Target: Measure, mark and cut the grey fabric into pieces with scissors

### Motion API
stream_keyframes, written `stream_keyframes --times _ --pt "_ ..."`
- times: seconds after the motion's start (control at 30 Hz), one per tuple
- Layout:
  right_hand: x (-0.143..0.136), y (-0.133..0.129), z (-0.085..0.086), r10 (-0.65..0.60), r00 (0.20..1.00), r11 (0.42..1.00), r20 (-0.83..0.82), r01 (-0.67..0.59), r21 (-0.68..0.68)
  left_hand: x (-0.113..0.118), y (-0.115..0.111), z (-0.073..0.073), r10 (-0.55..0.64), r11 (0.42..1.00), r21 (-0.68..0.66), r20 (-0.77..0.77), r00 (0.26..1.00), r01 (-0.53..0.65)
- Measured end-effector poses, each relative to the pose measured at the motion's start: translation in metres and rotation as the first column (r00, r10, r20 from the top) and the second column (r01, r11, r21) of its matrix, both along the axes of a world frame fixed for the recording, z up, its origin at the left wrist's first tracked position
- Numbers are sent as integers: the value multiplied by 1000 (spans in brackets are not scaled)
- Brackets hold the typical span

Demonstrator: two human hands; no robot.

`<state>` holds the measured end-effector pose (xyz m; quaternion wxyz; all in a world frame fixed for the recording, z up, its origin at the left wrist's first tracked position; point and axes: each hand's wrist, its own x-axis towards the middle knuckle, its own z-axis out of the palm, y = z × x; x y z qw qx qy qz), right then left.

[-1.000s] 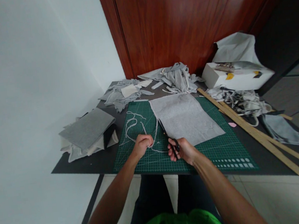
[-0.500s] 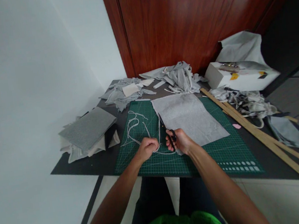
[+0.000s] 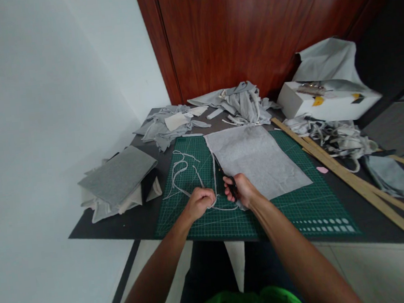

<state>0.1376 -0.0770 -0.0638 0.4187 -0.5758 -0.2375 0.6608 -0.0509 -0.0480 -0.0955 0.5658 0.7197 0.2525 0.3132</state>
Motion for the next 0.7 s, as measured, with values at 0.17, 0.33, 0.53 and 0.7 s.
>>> stream_keyframes --times 0.17,0.33,0.53,0.7 --pt "2 4 4 16 1000 1000 26 -16 -23 0 0 0 -3 1000 -2 -7 1000 3" --pt "2 17 10 56 998 998 33 -55 -34 -1 1 0 -23 1000 -3 -3 1000 23" --pt "-2 22 7 16 999 999 43 -14 -37 -1 1 -1 -46 999 10 5 999 46" --pt "-2 24 5 17 998 1000 66 -15 -27 -1 1 0 -55 998 25 -10 998 55"
